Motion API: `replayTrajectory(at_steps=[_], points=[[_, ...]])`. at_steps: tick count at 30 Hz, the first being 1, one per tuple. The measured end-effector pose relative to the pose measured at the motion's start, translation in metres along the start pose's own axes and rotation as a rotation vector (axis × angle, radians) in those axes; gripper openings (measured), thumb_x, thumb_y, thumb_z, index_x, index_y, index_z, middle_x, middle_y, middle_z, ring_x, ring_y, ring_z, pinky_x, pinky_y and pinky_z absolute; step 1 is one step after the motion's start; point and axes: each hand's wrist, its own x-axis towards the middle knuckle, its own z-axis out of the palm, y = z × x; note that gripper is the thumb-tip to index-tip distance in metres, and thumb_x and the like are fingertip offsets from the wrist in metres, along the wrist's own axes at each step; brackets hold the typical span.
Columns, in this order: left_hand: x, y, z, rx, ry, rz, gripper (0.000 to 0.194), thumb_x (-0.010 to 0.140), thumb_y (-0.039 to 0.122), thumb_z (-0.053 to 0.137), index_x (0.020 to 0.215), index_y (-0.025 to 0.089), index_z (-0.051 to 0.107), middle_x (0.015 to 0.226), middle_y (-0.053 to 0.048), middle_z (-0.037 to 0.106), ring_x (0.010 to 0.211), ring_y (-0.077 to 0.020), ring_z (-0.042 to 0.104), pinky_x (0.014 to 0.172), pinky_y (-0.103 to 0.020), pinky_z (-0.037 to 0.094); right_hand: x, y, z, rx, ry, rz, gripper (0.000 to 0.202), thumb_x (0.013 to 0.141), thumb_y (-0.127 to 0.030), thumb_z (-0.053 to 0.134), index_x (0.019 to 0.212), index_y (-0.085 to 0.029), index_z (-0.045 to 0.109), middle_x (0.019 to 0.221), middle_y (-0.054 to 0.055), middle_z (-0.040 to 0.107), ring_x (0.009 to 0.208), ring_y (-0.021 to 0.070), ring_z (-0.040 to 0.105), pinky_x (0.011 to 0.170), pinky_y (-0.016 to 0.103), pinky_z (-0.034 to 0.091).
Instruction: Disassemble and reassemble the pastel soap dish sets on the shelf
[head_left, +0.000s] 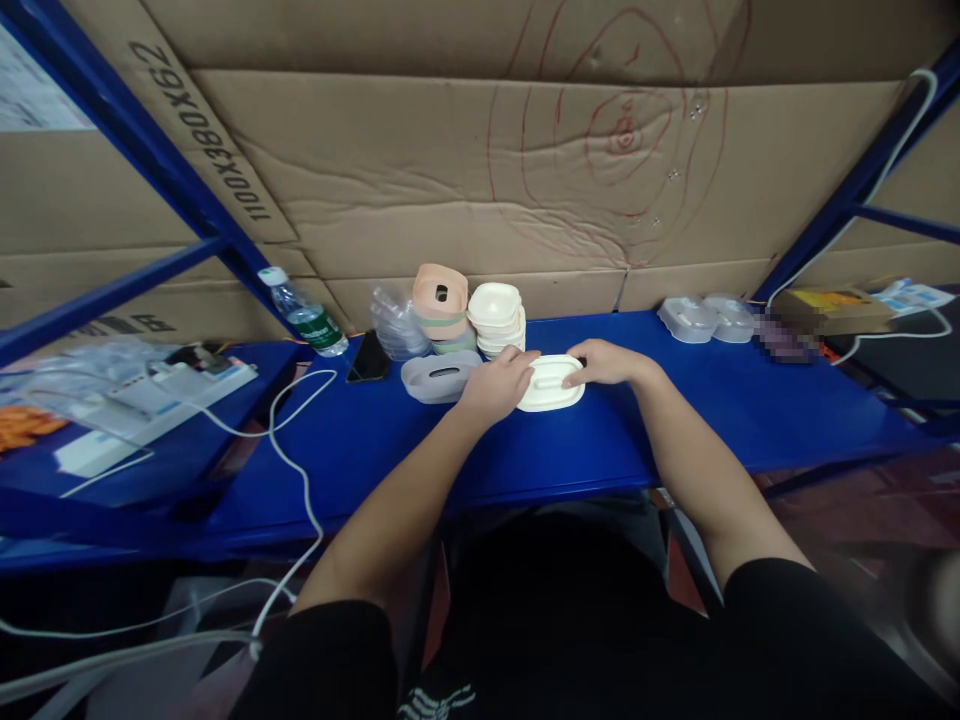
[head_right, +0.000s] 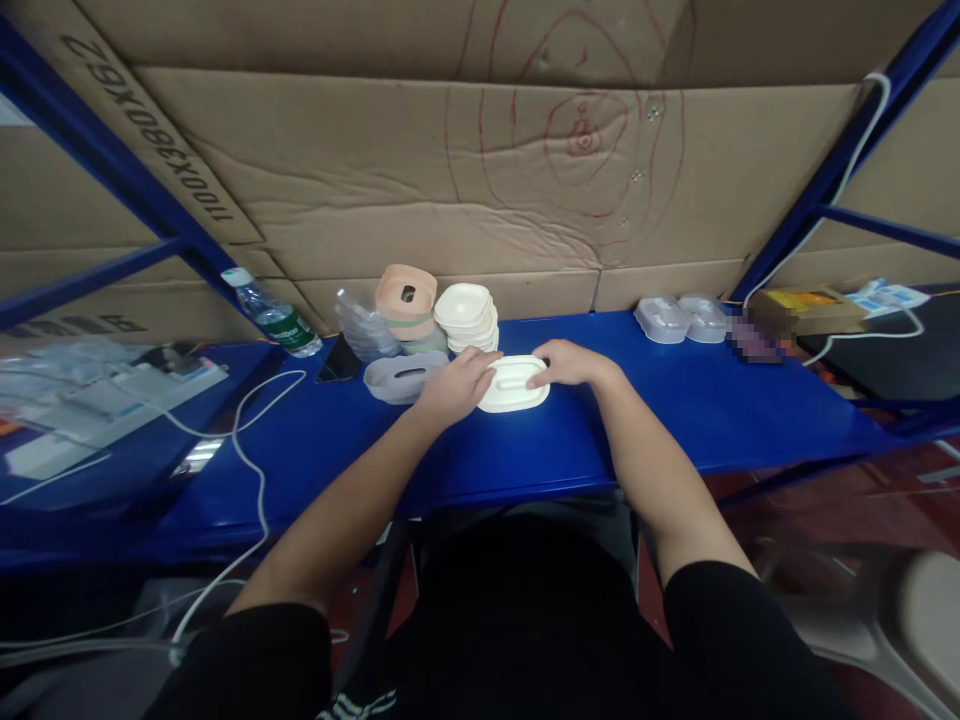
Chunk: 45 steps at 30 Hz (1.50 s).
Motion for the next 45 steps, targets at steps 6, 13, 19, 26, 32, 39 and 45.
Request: replayTrajectory(at_steps=[6, 13, 19, 26, 32, 39, 45], points=[[0.002, -0.003, -0.001, 0.061, -0.035, -0.025, 0.046, 0.106, 0.033, 0.047, 0.150, 0.023, 0.056, 0.144, -0.010, 0.060, 0.121, -0.0279, 0.067, 0.093, -0.036, 0.055, 0.005, 0.007, 0.007, -0.012, 0.052, 0.053, 0.041, 0.084, -0.048, 0.073, 0.110, -0.017, 0.069, 0.097, 0.007, 0.076, 0.068, 0.0175, 0.069, 0.062, 0.028, 0.052], [0.000, -0.006, -0.001, 0.044, -0.021, -0.024, 0.048, 0.104, 0.042, 0.053, 0.148, 0.023, 0.058, 0.149, -0.011, 0.056, 0.124, -0.0288, 0.064, 0.094, -0.036, 0.055, 0.008, 0.009, 0.011, -0.080, 0.005, 0.182, 0.045, 0.098, -0.059, 0.052, 0.088, -0.018, 0.067, 0.072, 0.007, 0.071, 0.055, 0.0171, 0.064, 0.054, 0.029, 0.047], [-0.001, -0.013, -0.018, 0.013, 0.103, -0.046, 0.043, 0.104, 0.042, 0.052, 0.140, 0.022, 0.064, 0.140, -0.010, 0.064, 0.128, -0.0277, 0.061, 0.103, -0.036, 0.049, 0.010, 0.007, 0.008, -0.355, -0.003, 0.230, 0.053, 0.097, -0.065, 0.051, 0.080, -0.019, 0.072, 0.080, 0.010, 0.075, 0.072, 0.0216, 0.068, 0.062, 0.031, 0.043], [-0.002, -0.050, -0.041, 0.036, 0.193, -0.192, 0.039, 0.101, 0.045, 0.055, 0.123, 0.020, 0.073, 0.131, -0.011, 0.072, 0.122, -0.0305, 0.064, 0.099, -0.039, 0.051, 0.011, 0.013, 0.008, -0.437, 0.002, 0.279, 0.059, 0.094, -0.073, 0.050, 0.081, -0.021, 0.073, 0.085, 0.012, 0.075, 0.081, 0.0262, 0.069, 0.062, 0.033, 0.040], [-0.005, -0.061, -0.049, 0.050, 0.139, -0.266, 0.040, 0.099, 0.052, 0.052, 0.093, 0.021, 0.076, 0.104, -0.008, 0.079, 0.098, -0.0278, 0.070, 0.083, -0.038, 0.052, 0.011, 0.015, 0.008, -0.432, 0.035, 0.271, 0.049, 0.094, -0.067, 0.056, 0.085, -0.021, 0.072, 0.090, 0.009, 0.076, 0.083, 0.0247, 0.069, 0.064, 0.031, 0.041], [-0.003, -0.056, -0.042, 0.008, 0.029, -0.220, 0.049, 0.094, 0.067, 0.055, 0.090, 0.022, 0.075, 0.097, -0.008, 0.078, 0.091, -0.0261, 0.070, 0.076, -0.035, 0.050, 0.012, 0.017, 0.010, -0.394, 0.055, 0.238, 0.040, 0.093, -0.060, 0.061, 0.089, -0.021, 0.070, 0.095, 0.009, 0.077, 0.085, 0.0246, 0.069, 0.066, 0.031, 0.043], [-0.003, -0.053, -0.044, 0.001, 0.044, -0.221, 0.041, 0.087, 0.063, 0.067, 0.093, 0.023, 0.073, 0.098, -0.006, 0.078, 0.095, -0.0269, 0.071, 0.079, -0.037, 0.051, 0.012, 0.017, 0.010, -0.347, 0.066, 0.211, 0.039, 0.092, -0.060, 0.063, 0.088, -0.021, 0.069, 0.095, 0.009, 0.076, 0.085, 0.0235, 0.069, 0.068, 0.031, 0.044]])
